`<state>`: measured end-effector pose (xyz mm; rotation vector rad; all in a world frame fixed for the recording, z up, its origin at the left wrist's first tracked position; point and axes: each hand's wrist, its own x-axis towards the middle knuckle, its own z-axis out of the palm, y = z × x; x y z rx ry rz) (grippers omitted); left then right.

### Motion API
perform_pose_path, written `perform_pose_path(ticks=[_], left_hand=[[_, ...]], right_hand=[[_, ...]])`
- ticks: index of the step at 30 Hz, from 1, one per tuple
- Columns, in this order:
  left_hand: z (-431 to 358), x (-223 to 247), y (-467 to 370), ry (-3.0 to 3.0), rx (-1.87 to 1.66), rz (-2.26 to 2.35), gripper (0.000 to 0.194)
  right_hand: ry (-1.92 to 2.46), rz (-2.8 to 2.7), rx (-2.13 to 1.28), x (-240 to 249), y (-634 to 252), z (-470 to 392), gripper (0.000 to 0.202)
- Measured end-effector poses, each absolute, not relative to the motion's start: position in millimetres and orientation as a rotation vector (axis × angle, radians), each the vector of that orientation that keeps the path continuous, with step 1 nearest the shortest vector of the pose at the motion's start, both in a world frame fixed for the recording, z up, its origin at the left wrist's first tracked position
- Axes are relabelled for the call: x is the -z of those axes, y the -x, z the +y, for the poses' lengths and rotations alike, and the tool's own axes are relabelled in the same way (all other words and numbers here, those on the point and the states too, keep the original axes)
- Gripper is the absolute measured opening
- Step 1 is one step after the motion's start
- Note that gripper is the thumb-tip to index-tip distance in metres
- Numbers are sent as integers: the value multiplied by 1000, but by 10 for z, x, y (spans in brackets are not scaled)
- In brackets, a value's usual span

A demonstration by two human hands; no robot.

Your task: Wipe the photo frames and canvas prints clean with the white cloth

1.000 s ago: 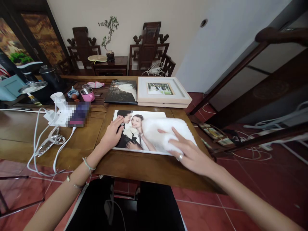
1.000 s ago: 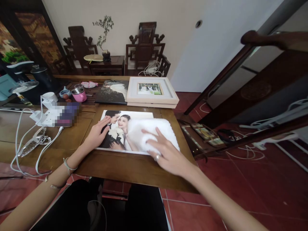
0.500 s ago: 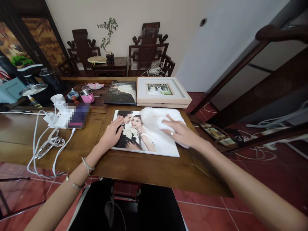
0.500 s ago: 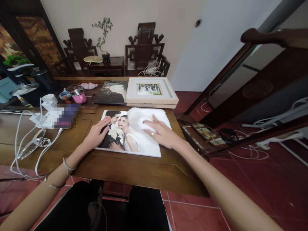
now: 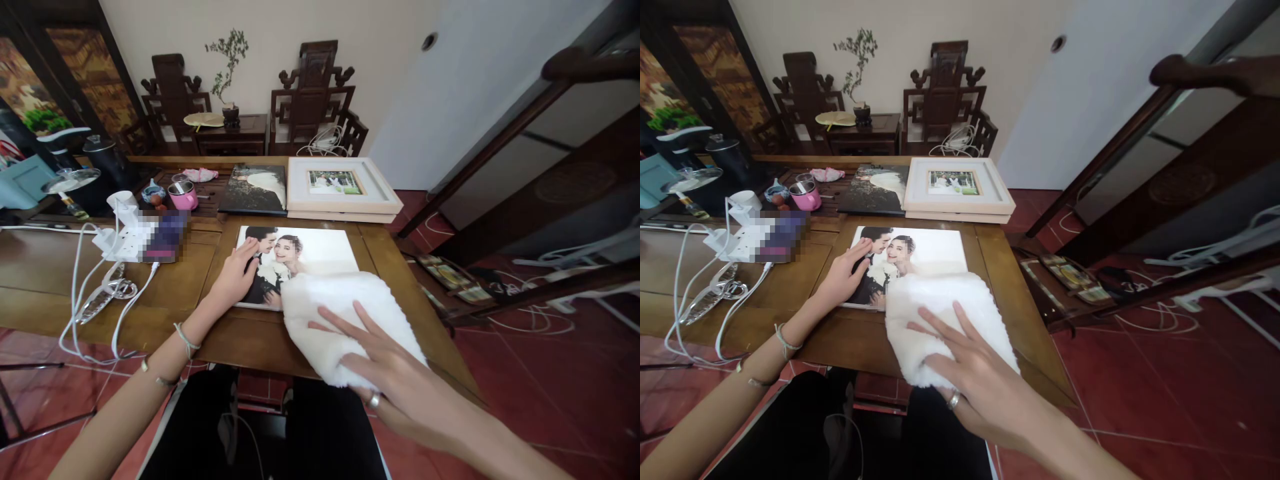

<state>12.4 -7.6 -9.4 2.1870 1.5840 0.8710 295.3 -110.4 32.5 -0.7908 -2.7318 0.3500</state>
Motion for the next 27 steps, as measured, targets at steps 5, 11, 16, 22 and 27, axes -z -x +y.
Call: perform_pose_path(ticks=[5,11,16,22,27], left_hand=[[-83,72,-118,-2186,-857,1563,43],[-93,49,-109,-2193,-822,1560,44],[-86,65,-112,-2192,-838,1564,43],[-82,58,-123,-2183,-828,1558,44],[-69,64,-114,-2199,-832,1553,44]], right_hand=[[873,-2713,-441,-391,-2870,-797,25],[1016,-2613,-395,-376,-2673,95,25],[1088,-2577,-269,-283,-2587,150,28],[924,-2682,-321,-293,-2710,-594,29],[791,-2772,-372,-380,-2854,-917,29]])
